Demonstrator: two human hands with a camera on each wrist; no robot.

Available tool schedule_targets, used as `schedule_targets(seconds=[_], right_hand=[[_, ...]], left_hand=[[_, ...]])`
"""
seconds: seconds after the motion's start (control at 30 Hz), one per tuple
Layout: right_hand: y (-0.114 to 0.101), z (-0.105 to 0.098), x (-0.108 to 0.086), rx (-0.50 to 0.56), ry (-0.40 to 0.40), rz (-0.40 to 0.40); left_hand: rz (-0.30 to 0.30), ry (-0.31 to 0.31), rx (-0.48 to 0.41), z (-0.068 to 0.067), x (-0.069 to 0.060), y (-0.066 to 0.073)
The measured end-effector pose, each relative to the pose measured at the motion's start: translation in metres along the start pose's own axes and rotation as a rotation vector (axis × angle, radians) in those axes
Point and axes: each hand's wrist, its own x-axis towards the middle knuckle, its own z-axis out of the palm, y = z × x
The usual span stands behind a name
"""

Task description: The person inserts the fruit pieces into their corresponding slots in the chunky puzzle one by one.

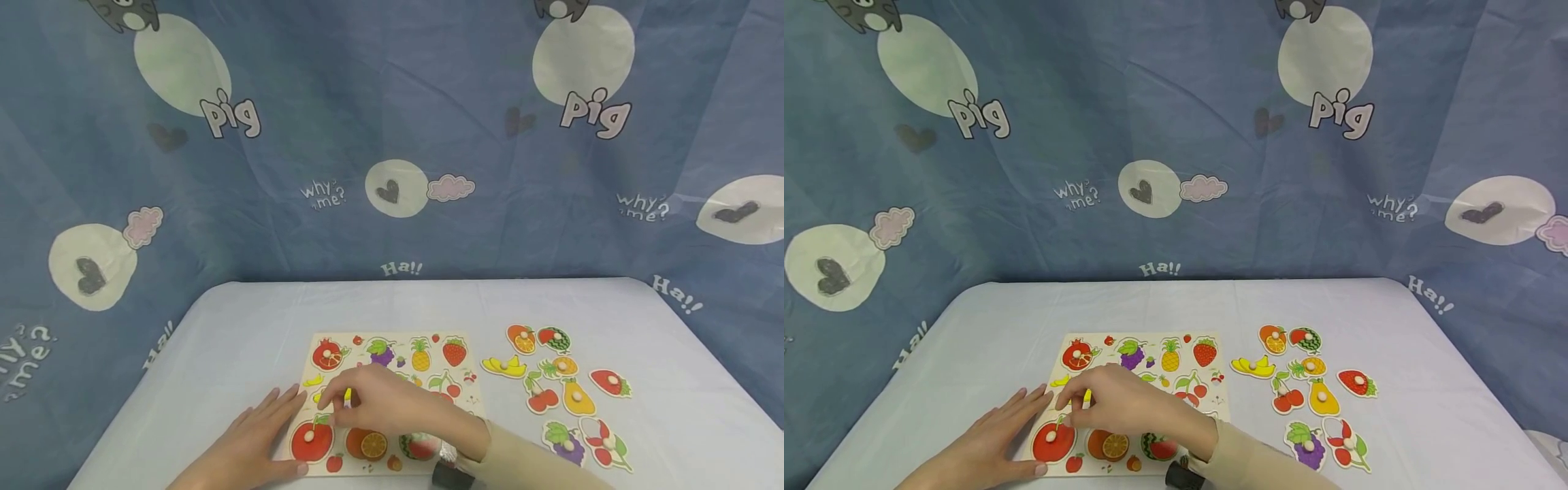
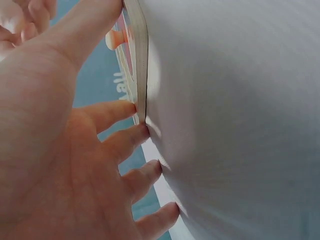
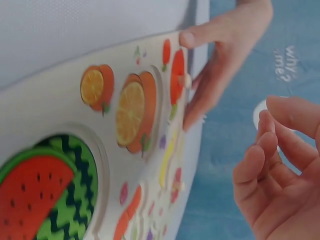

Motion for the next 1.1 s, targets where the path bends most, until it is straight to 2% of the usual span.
schedule_targets(seconds=[0.33,0.53,0.67,0.83,1.1], right_hand=[[0.002,-0.019,-0.021,0.049,0.088,-0.009],[0.005,-0.027,-0.035,0.106,0.087,0.050],[0.009,-0.031,-0.043,0.089,0.099,0.060],[0.014,-0.037,-0.053,0.081,0.130,0.053],[0.022,-0.049,-0.071,0.048,0.190,0.121]], left_hand=[[-0.017,-0.008,0.000,0.000,-0.002,0.001],[-0.029,-0.006,0.000,0.001,-0.001,0.001],[-0.049,-0.006,-0.002,0.002,-0.001,0.001],[-0.040,0.001,-0.003,0.002,-0.001,0.001],[-0.045,-0.005,-0.005,0.001,-0.002,0.003]])
